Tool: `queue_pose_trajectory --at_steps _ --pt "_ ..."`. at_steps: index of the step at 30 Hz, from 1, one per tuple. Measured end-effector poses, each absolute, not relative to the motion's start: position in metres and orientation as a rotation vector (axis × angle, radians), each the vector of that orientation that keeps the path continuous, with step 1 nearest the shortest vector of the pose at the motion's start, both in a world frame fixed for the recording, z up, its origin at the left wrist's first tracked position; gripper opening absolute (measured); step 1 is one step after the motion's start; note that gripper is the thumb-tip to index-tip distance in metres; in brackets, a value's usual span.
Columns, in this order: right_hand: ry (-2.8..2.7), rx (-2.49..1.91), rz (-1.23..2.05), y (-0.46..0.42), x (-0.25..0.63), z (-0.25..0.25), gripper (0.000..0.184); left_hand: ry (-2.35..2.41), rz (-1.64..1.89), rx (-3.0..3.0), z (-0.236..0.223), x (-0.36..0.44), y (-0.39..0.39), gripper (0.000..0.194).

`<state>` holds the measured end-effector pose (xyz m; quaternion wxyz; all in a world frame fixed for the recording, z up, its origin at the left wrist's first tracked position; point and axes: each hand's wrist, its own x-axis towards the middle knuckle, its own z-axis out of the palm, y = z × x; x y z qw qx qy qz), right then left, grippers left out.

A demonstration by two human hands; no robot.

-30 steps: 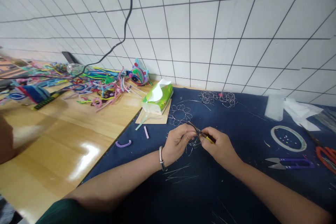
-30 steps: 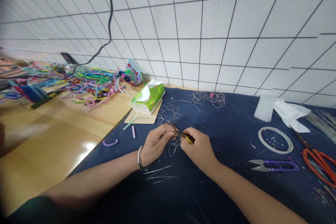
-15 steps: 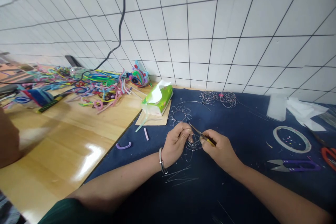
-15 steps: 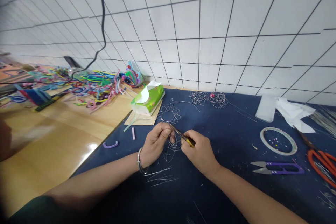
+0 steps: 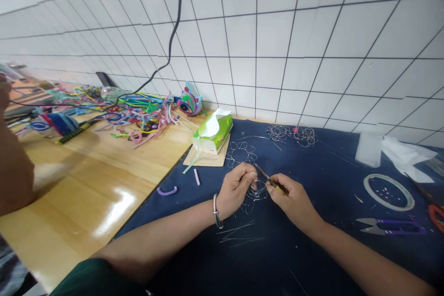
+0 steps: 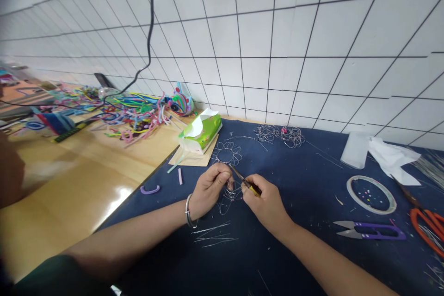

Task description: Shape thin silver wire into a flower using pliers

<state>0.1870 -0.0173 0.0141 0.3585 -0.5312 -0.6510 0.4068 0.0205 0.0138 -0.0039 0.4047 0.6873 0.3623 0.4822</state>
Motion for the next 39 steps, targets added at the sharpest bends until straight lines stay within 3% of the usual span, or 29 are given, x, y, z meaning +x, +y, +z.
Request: queue_pose_trajectory --at_steps 5,17,39 --pt "-1.774 -1.408 0.931 -0.015 0.195 0.018 0.016 0.904 1.183 1.902 0.000 0.014 0.015 0.022" --pt "-2.252 -1.235 0.139 0.001 0.224 0.012 0.014 0.941 1.252 1.922 0.003 0.006 0.024 0.019" --pt "-2.324 -1.188 0.017 0.001 0.225 0.019 0.013 0.934 1.270 2.138 0.001 0.002 0.027 0.014"
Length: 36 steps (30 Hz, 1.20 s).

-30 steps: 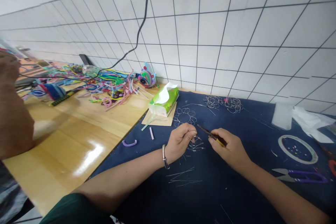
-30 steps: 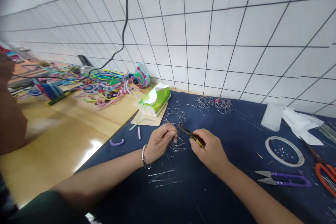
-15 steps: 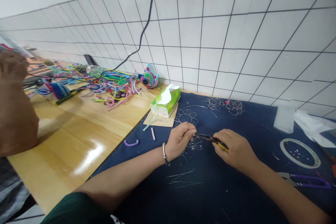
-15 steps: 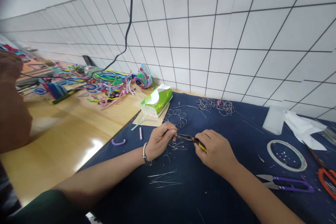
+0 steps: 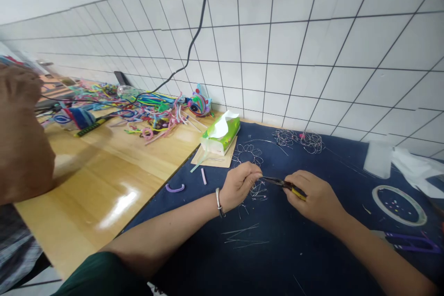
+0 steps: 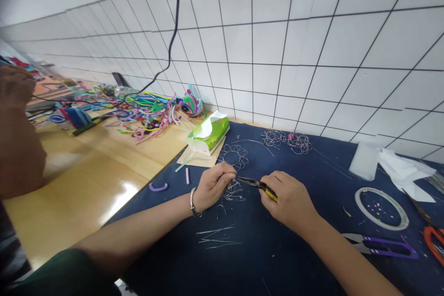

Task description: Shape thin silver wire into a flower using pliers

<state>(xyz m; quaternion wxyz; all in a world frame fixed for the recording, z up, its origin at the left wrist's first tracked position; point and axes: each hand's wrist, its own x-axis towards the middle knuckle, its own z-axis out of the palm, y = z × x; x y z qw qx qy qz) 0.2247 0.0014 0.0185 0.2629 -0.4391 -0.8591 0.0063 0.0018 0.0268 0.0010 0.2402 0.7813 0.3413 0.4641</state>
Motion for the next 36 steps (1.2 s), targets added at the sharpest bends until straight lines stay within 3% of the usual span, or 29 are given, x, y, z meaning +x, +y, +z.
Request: queue_pose_trajectory --at_steps 36 --pt "-2.388 -1.130 -0.122 0.0006 0.2248 0.0240 0.013 0.785 1.278 2.327 0.0052 -0.0006 0.0322 0.014"
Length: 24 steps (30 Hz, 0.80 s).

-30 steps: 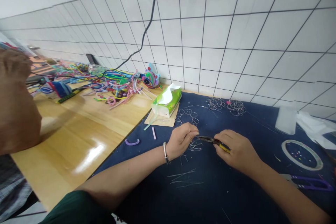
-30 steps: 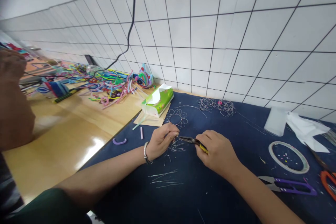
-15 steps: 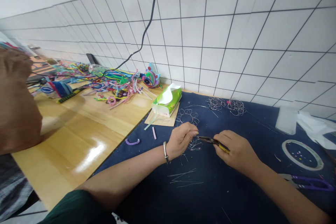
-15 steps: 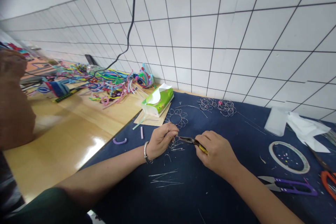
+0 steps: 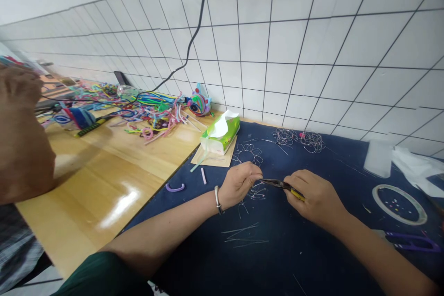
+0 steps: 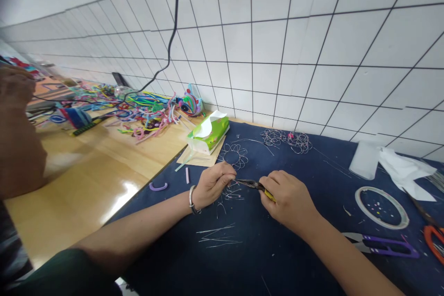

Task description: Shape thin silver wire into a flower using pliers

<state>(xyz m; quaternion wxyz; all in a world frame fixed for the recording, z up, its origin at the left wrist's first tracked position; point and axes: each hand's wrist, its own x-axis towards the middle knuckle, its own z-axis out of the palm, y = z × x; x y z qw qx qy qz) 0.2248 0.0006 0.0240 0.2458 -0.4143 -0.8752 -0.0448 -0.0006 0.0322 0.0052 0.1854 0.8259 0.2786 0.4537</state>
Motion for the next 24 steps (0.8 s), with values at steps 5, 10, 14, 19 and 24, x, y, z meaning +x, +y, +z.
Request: queue_pose_trajectory --at_steps 5,10,14,19,24 --pt "-2.393 -1.116 -0.113 0.0012 0.2257 0.0247 0.014 0.788 1.273 2.335 0.0060 -0.0009 0.0320 0.015" --pt "-2.392 -1.093 -0.073 0.0016 0.2258 0.0244 0.014 0.785 1.267 2.349 0.0065 -0.0014 0.0318 0.017" --pt "-2.388 -1.095 0.012 0.0022 0.2260 0.0242 0.012 0.774 1.269 2.344 0.0067 -0.0016 0.0316 0.016" --pt "-2.375 -1.077 0.097 0.0029 0.2258 0.0252 0.012 0.737 1.275 2.327 0.0082 -0.0013 0.0311 0.015" --pt "-2.359 -1.049 0.185 0.0039 0.2252 0.0269 0.012 0.736 1.246 2.318 0.0094 -0.0018 0.0307 0.018"
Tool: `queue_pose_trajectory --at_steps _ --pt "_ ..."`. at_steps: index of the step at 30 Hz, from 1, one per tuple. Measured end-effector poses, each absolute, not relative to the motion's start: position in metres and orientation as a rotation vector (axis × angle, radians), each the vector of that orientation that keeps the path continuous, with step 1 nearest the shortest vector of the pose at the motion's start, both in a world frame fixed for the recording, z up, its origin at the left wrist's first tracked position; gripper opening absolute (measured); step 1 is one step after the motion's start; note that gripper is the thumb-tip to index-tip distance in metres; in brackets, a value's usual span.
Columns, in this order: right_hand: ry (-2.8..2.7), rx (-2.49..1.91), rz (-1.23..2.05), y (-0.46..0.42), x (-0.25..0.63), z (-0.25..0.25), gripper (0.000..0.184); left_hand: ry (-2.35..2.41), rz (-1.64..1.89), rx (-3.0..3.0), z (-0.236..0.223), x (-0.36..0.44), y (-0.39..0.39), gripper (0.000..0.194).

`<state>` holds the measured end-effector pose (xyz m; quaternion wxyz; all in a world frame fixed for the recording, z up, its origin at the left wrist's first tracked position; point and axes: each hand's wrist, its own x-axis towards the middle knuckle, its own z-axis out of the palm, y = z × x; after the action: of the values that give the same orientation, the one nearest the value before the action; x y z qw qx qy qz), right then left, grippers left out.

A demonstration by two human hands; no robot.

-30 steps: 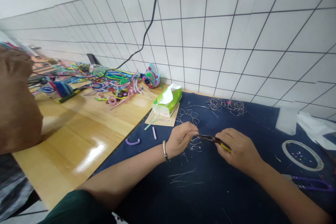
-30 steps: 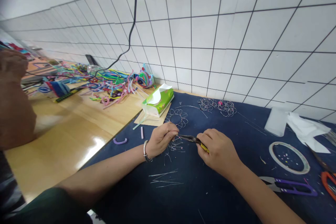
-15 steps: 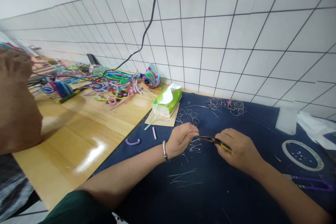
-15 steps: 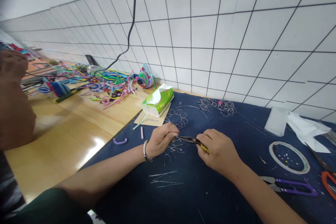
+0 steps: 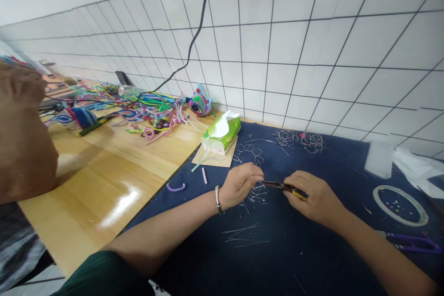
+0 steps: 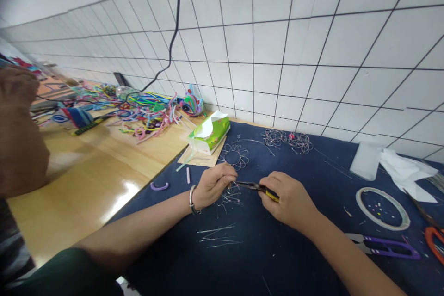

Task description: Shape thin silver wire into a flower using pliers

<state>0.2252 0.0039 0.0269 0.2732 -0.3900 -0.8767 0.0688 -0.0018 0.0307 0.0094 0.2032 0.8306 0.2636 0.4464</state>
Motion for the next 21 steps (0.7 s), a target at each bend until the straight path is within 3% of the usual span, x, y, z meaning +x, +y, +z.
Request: queue_pose_trajectory --at_steps 9,21 --pt "-2.339 -1.083 0.423 0.0048 0.2270 0.0279 0.011 0.674 1.217 2.275 0.0067 -0.0030 0.0309 0.015" --pt "-2.412 -1.060 0.216 0.0034 0.2268 0.0270 0.013 0.694 1.185 2.303 0.0059 -0.0030 0.0307 0.017"
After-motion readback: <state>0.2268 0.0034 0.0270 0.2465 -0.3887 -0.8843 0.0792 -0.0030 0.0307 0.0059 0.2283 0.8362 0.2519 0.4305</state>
